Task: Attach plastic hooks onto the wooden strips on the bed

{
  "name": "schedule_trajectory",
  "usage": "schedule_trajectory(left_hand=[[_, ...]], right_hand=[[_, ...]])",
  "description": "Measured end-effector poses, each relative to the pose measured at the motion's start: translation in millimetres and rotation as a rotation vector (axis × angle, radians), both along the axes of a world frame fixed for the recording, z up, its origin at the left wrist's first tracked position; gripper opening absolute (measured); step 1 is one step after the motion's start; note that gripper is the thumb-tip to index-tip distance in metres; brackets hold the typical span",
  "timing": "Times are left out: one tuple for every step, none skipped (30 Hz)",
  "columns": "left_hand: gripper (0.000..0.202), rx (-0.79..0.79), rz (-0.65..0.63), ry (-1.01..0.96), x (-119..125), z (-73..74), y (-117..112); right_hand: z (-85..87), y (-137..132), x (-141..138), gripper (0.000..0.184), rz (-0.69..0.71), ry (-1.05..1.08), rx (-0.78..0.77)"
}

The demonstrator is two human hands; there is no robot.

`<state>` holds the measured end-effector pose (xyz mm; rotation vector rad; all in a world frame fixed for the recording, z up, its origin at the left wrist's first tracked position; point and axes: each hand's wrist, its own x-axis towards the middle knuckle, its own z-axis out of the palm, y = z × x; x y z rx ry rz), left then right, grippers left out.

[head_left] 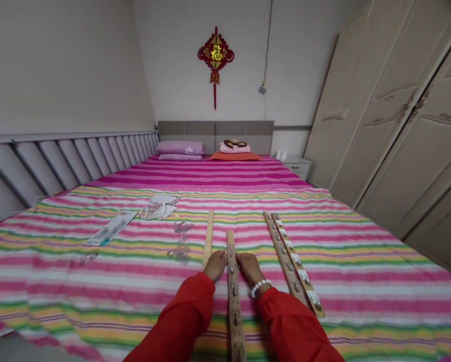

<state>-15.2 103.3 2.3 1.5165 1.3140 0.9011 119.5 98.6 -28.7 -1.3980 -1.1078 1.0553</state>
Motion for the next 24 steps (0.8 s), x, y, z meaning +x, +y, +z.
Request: schedule_trajectory(left_hand=[[0.019,0.003,0.009,-0.014,-6,1.8,-3],[0.022,0.009,0.028,-0.038,-13,3.8,-7],[0.026,0.022,0.059,-0.07,-22,5.9,-10],[0.03,0.043,0.099,-0.106,-33,8.0,-13],[0.033,0.073,0.149,-0.138,-44,10.0,-16],[0.033,0.11,0.203,-0.147,-56,11.5,-18],[0.031,0.148,0.257,-0.137,-69,12.5,-20],[0.029,0.184,0.311,-0.123,-81,12.6,-21],[0.028,0.218,0.362,-0.106,-92,12.0,-21],[0.029,0.249,0.409,-0.08,-101,10.6,-21],[0.032,0.279,0.454,-0.035,-110,8.6,-20],[0.035,0.313,0.495,0.031,-116,6.4,-18],[0.037,0.347,0.529,0.115,-121,4.2,-16],[0.039,0.379,0.558,0.209,-125,2.2,-14],[0.039,0.407,0.579,0.304,-127,0.5,-11],[0.038,0.428,0.589,0.388,-129,-0.9,-9],[0.037,0.442,0.587,0.454,-129,-1.9,-6],[0.035,0.449,0.579,0.499,-129,-2.7,-4],[0.034,0.456,0.57,0.527,-129,-3.2,-2],[0.032,0.465,0.563,0.54,-128,-3.5,-1],[0.03,0.478,0.559,0.535,-128,-3.5,-1],[0.028,0.491,0.557,0.513,-127,-3.2,-2],[0.026,0.504,0.557,0.479,-126,-2.6,-4],[0.025,0.513,0.555,0.432,-125,-1.6,-6]], right_hand=[[0.2,-1,1,0.033,0.0,0.026,0.002],[0.0,-3,1,0.032,-0.002,0.053,0.002],[-0.4,-4,2,0.031,-0.003,0.081,0.001],[-0.8,-5,2,0.03,-0.005,0.108,0.001],[-1.3,-5,2,0.03,-0.007,0.133,0.0],[-1.7,-6,2,0.03,-0.009,0.156,-0.001],[-2.0,-7,2,0.031,-0.009,0.173,0.0],[-2.2,-7,2,0.032,-0.008,0.189,0.0],[-2.4,-7,2,0.033,-0.008,0.205,0.001],[-2.6,-8,2,0.034,-0.008,0.223,0.001],[-2.9,-8,2,0.035,-0.008,0.243,0.0],[-3.4,-8,2,0.036,-0.009,0.264,-0.001],[-3.9,-7,2,0.036,-0.008,0.282,-0.003],[-4.6,-7,2,0.036,-0.008,0.296,-0.004],[-5.2,-7,3,0.036,-0.01,0.305,-0.003],[-5.7,-7,3,0.035,-0.013,0.311,-0.001],[-6.2,-7,3,0.034,-0.015,0.317,0.001],[-6.5,-7,4,0.033,-0.016,0.321,0.002],[-6.7,-7,4,0.033,-0.016,0.326,0.002],[-6.9,-7,4,0.032,-0.015,0.332,0.002],[-7.1,-7,5,0.032,-0.013,0.336,0.0],[-7.3,-7,5,0.032,-0.013,0.342,-0.002],[-7.5,-7,5,0.032,-0.016,0.347,-0.004],[-7.7,-7,5,0.032,-0.018,0.352,-0.006]])
